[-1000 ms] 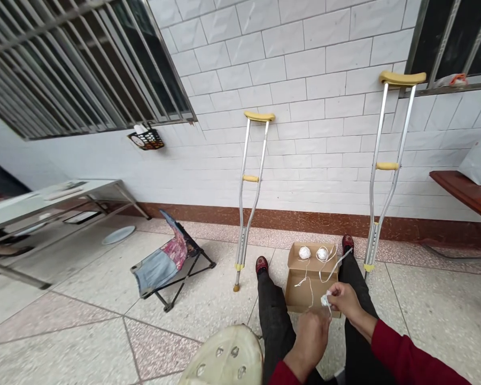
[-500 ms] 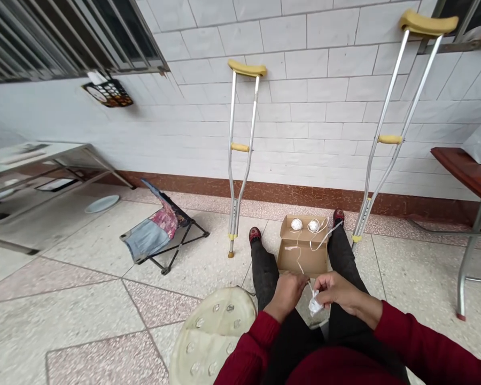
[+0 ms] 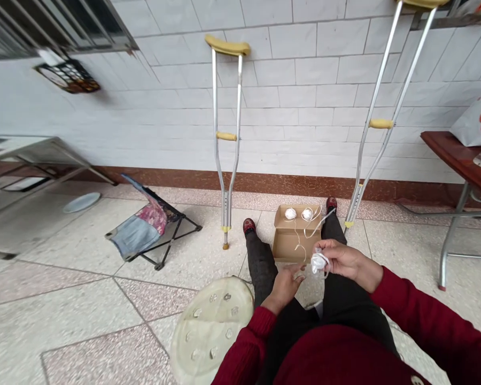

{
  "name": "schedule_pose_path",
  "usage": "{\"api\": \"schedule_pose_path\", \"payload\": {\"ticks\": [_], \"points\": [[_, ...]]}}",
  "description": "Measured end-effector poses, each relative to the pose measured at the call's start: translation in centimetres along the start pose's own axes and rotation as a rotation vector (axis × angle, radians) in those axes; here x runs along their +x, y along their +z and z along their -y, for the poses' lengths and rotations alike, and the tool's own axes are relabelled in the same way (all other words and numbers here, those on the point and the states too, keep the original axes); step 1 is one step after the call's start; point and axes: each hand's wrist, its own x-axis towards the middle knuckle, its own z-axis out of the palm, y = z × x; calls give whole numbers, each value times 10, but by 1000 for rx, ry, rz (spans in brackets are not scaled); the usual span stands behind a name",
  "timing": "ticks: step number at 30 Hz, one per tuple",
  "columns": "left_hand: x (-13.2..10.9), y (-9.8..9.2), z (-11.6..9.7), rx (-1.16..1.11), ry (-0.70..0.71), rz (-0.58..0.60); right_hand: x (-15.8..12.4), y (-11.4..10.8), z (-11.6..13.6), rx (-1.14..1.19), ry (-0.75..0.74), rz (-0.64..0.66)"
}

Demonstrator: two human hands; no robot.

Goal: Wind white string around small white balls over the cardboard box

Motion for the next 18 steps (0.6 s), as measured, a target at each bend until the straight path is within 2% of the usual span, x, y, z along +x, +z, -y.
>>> {"api": "schedule_pose_path", "payload": {"ticks": [4, 8, 10, 13, 16, 18], "points": [[5, -9, -43, -217, 128, -40, 12, -16, 2, -52, -27, -106], [17, -23, -82, -657, 130, 76, 13, -14, 16, -180, -167, -177], [23, -28, -95, -837, 92, 79, 15, -10, 21, -254, -301, -245], [29, -39, -113, -1022, 85, -20, 22, -5, 26, -345, -508, -325], [30, -48, -126, -1126, 117, -90, 29, -3, 30, -407, -609, -371], [26, -50, -130, -1124, 100, -86, 33, -4, 33, -466, -672, -415]]}}
